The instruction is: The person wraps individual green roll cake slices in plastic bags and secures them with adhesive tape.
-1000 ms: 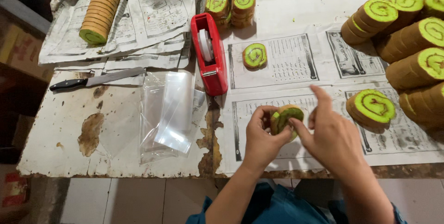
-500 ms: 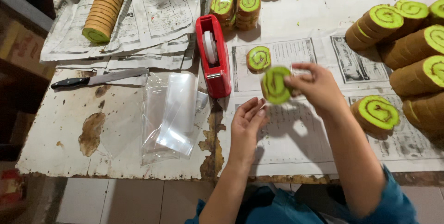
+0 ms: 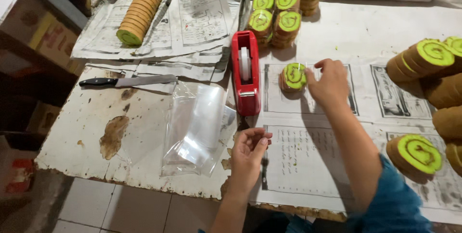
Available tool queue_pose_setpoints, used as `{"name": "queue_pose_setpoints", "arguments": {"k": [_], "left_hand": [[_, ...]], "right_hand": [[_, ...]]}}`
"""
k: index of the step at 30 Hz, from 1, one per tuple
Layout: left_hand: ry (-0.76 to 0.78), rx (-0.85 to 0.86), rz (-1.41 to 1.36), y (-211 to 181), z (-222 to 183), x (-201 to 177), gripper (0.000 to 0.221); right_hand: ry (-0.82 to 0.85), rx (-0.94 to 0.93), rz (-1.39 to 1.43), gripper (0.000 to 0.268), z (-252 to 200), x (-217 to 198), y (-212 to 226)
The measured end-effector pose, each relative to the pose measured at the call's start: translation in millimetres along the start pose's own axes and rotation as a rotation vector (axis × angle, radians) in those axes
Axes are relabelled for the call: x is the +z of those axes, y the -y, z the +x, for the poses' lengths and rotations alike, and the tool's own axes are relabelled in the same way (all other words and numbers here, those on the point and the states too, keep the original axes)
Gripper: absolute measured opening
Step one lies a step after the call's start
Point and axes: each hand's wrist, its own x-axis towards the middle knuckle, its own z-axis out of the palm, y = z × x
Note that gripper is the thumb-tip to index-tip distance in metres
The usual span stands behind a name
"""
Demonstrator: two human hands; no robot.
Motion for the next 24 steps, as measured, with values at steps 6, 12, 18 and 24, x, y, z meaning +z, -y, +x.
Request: {"name": "queue_pose_setpoints", "arguments": {"k": [6, 12, 18, 24], "left_hand": [[-0.041, 0.118, 0.224, -25.5, -10.0, -11.2, 0.023], [0.148, 0.813, 0.475, -18.9, -18.7, 3.3, 0.059], [0.417, 0.815, 1.485, 25.4, -25.0, 10.8, 0.102], [-0.007, 0.764, 1.406, -30.7, -6.6, -43.3, 0.042]], "right_hand": [[0.138, -0.148, 0.483, 0.044, -81.7, -68.6, 32.6], [0.621, 0.094, 1.373, 0.111, -188.9, -46.1, 30.7], [1.023, -0.012, 2.502, 0.112, -231.1, -39.1, 6.7], [0.567, 0.008, 2.652, 0.108, -211.9, -68.4, -47.4]]}}
